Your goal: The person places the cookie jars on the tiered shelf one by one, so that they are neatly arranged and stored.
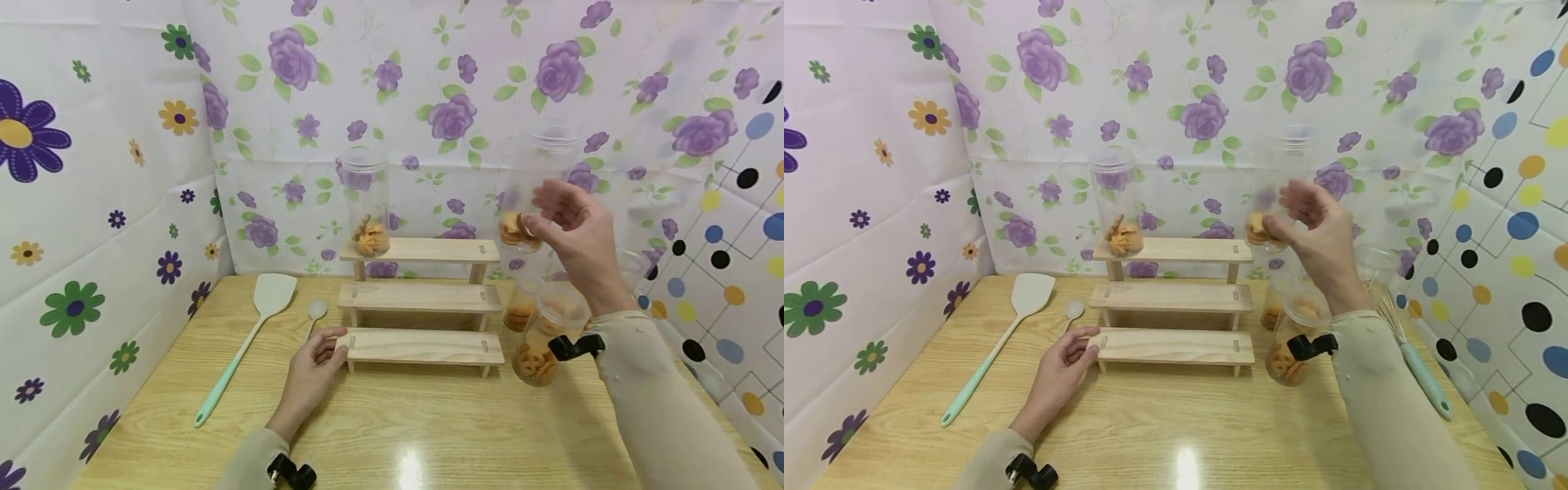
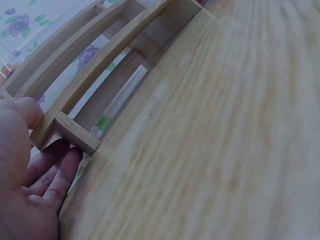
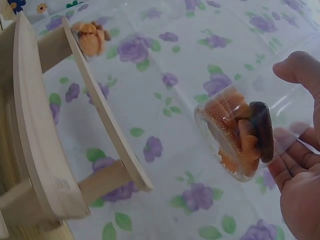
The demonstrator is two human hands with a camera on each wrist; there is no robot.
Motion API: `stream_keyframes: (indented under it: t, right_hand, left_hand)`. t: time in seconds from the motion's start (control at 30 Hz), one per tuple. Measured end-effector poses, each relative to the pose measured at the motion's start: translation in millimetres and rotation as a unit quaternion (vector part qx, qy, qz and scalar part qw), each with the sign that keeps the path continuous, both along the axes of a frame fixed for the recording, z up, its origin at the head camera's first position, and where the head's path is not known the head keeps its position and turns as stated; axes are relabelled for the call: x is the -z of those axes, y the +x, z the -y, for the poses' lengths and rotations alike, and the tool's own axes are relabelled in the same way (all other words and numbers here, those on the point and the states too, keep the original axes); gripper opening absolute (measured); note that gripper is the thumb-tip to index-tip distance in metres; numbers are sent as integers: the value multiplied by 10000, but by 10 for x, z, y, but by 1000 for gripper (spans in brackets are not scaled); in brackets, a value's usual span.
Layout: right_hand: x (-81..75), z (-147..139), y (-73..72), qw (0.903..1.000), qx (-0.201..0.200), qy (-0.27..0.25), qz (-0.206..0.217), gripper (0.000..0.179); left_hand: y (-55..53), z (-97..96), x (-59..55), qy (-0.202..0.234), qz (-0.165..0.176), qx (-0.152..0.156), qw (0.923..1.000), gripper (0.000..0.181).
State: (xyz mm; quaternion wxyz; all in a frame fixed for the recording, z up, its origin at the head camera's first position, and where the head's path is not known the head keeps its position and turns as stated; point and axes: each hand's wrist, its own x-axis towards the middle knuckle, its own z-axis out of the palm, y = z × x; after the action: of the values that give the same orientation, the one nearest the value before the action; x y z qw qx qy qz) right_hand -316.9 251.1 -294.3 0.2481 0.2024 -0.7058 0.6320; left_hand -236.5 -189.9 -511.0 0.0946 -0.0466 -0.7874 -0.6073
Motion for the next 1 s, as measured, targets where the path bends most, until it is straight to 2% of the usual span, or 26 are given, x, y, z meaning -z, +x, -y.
stream_keyframes:
  t: [0.37, 0.83, 1.0]
  right_hand:
    - [11, 470, -198, 9983, -198, 396, 376, 62]
    - [65, 1028, -487, 9949, -723, 403, 585, 64]
    - [120, 1171, -573, 9937, -792, 382, 688, 68]
  left_hand:
    - [8, -4, -8, -35, 0, -12, 10000, 33]
    - [11, 0, -15, -52, 25, 5, 10000, 34]
    - [20, -14, -20, -97, -15, 6, 10000, 34]
